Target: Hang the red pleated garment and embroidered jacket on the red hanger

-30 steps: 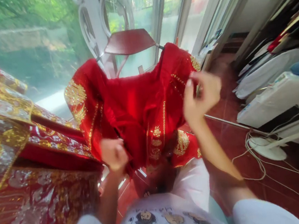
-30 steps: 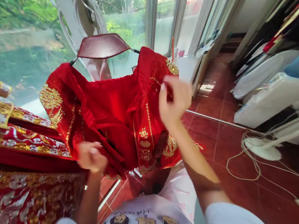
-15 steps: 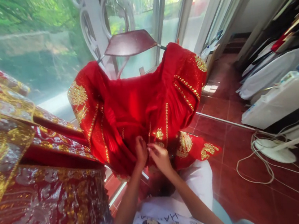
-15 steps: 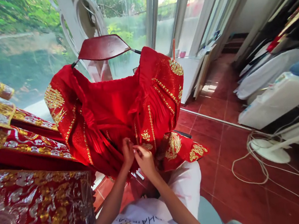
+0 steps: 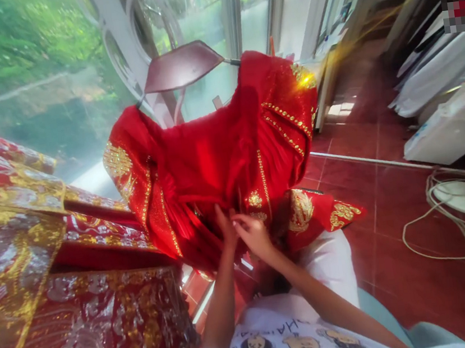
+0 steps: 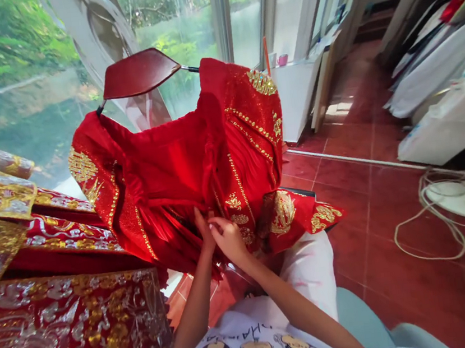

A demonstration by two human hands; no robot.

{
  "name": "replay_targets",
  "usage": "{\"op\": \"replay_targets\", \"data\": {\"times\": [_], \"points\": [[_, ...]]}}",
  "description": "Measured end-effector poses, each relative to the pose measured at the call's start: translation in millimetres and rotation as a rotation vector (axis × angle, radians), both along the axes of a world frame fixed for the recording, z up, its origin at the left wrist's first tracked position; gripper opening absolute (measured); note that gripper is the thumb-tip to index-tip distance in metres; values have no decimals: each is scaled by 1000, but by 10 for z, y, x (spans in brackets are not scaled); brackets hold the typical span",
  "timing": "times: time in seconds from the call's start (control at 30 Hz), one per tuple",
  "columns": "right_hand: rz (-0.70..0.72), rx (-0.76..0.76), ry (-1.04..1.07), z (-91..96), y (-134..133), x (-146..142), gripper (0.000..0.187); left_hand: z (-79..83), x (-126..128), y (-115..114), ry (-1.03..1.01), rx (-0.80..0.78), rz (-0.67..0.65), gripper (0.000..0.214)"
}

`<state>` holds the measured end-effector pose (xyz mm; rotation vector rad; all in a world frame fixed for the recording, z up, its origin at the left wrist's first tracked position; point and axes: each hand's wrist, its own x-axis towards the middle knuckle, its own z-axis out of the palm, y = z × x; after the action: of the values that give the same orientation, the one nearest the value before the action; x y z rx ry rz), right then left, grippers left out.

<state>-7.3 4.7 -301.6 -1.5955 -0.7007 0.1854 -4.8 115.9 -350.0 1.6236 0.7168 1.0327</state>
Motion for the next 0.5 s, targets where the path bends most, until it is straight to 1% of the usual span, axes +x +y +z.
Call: {"op": "replay_targets", "data": {"times": [0.07, 0.13, 0.23, 0.37, 0.5], "points": [[-44, 5, 15, 27, 15, 26, 25, -94, -174, -67, -3, -27, 3, 36], [-51, -6, 25, 55, 25, 30, 21, -178, -320, -162, -8, -52, -12, 41], [-27, -38, 37, 87, 29, -20, 14, -267, -452, -299, -33, -80, -66, 40], [-2, -43, 94, 117, 13, -99, 13, -302, -534, -355, -69, -98, -133, 35], [74, -21, 179, 150, -17, -94, 23, -262, -576, -308, -62, -88, -135, 34]]}}
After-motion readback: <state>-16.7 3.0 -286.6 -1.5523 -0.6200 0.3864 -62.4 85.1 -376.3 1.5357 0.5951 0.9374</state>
